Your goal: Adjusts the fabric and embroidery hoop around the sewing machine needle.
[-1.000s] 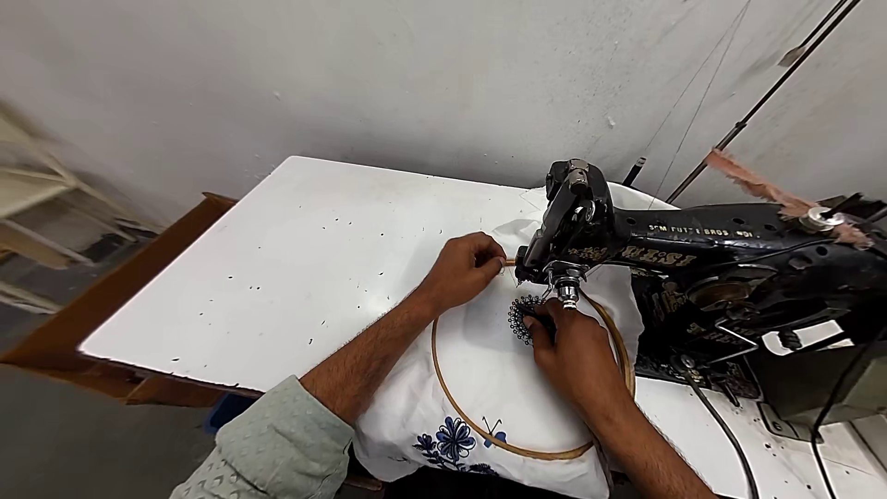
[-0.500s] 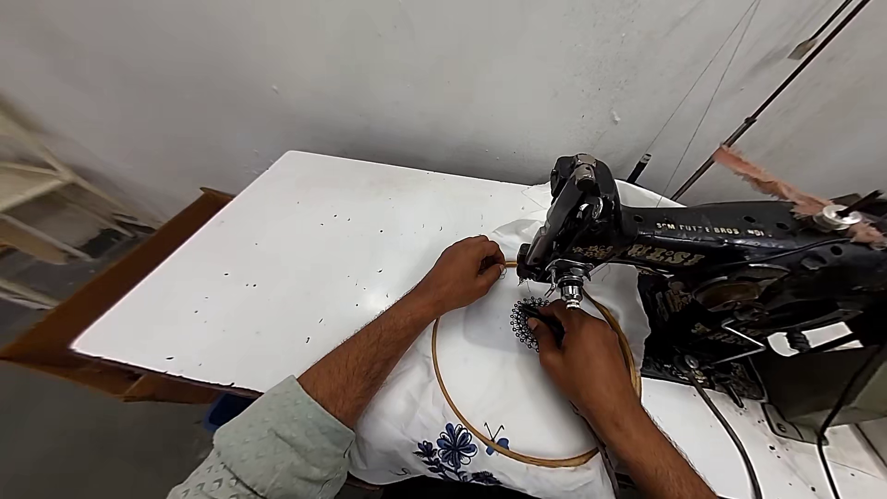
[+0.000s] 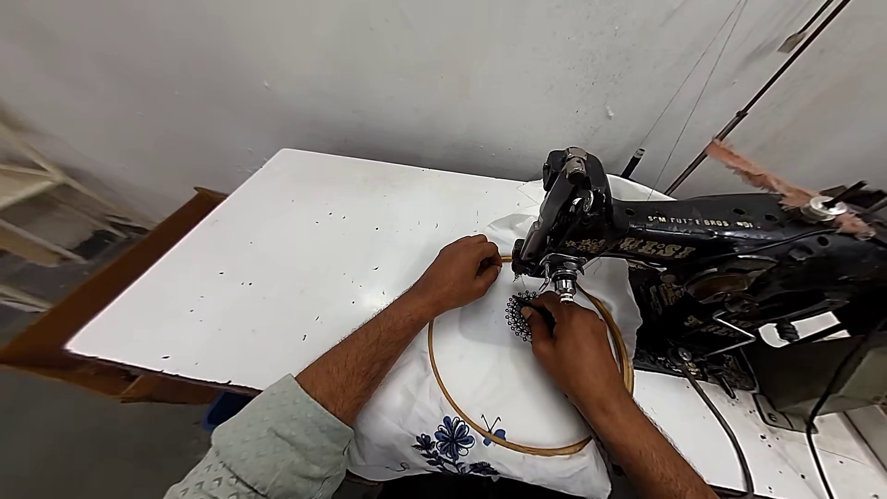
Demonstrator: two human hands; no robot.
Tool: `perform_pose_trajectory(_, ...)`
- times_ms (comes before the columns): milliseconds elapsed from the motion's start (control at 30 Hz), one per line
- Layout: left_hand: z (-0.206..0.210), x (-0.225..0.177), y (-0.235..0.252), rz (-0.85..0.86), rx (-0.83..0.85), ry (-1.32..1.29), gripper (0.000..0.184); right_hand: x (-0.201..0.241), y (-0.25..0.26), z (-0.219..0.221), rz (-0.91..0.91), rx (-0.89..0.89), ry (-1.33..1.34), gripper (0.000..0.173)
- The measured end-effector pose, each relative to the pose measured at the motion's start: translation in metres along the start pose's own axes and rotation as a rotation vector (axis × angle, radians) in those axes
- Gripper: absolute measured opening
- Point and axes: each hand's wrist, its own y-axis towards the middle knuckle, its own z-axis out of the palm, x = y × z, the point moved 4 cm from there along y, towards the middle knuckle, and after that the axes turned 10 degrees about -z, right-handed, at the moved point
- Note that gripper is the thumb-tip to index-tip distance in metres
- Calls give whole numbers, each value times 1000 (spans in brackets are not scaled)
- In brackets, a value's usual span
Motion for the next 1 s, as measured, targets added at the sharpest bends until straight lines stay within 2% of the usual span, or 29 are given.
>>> perform_pose_trajectory(367, -2, 1, 1, -29, 19, -29, 13, 2, 2, -2, 15, 42, -14, 14)
perform_pose_trajectory(567, -2, 3, 1, -22, 21, -36, 13, -3, 0, -2, 50, -25, 75, 12)
perform_pose_trajectory(733, -3, 2, 1, -28, 21, -40, 13, -2, -5, -4, -15, 0, -16, 12)
perform_pose_trajectory(1000, -2, 2, 1, -32, 14, -23, 13, -5, 0, 1, -37, 38, -1, 14)
